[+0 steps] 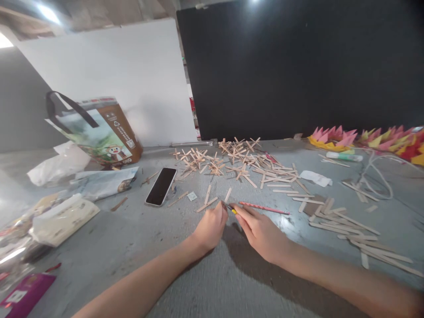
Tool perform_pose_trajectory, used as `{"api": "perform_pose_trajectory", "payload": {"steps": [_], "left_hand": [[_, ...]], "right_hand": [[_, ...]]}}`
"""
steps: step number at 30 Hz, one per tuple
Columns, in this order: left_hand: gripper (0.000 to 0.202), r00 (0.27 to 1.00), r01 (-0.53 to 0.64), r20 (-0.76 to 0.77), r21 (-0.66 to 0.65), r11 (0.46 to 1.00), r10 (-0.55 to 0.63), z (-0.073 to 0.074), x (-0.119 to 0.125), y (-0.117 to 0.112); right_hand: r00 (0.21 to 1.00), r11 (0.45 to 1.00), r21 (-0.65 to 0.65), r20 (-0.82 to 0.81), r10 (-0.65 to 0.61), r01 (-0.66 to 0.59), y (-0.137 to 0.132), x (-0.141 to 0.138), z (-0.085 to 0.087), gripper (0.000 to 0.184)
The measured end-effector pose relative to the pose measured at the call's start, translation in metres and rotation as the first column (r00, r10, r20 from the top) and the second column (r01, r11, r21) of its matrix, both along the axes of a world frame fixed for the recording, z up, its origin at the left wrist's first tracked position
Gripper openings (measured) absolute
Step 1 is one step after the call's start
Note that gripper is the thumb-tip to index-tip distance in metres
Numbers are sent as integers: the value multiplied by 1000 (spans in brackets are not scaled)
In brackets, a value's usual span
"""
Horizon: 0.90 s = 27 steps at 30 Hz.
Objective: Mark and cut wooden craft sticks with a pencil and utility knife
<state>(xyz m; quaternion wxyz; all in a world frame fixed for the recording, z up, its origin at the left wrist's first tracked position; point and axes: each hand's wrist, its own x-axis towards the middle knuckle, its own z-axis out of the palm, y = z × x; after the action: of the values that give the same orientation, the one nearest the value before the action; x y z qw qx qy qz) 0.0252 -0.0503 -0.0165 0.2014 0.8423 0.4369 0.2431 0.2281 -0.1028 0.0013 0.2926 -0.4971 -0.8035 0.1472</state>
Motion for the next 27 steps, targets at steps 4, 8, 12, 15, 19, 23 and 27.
{"api": "perform_pose_trajectory", "payload": {"steps": [4,8,12,15,19,23,27], "left_hand": [[20,987,-32,156,-15,999,34,-3,-2,-1],[19,974,-17,227,-30,999,23,-6,-2,-2],[19,973,-21,226,-76,997,37,-5,-1,-2],[21,970,-24,236,-116,993,51,-2,0,-3],[23,964,-33,257,-137,990,68,2,1,-4],[26,959,-55,268,-131,990,89,2,1,-2],[33,954,-91,274,-124,988,122,0,0,0]], "right_hand": [[996,996,85,91,2,-10,-8,-3,-6,51],[994,992,122,106,16,-29,-11,-3,-4,52],[994,993,109,99,34,-45,-10,-1,0,52],[998,996,68,42,52,-55,-8,1,6,50],[994,998,-21,-83,65,-67,-6,2,25,44],[989,987,-143,-138,59,-79,-6,2,43,40],[988,977,-198,-148,54,-83,-8,3,48,46]]}}
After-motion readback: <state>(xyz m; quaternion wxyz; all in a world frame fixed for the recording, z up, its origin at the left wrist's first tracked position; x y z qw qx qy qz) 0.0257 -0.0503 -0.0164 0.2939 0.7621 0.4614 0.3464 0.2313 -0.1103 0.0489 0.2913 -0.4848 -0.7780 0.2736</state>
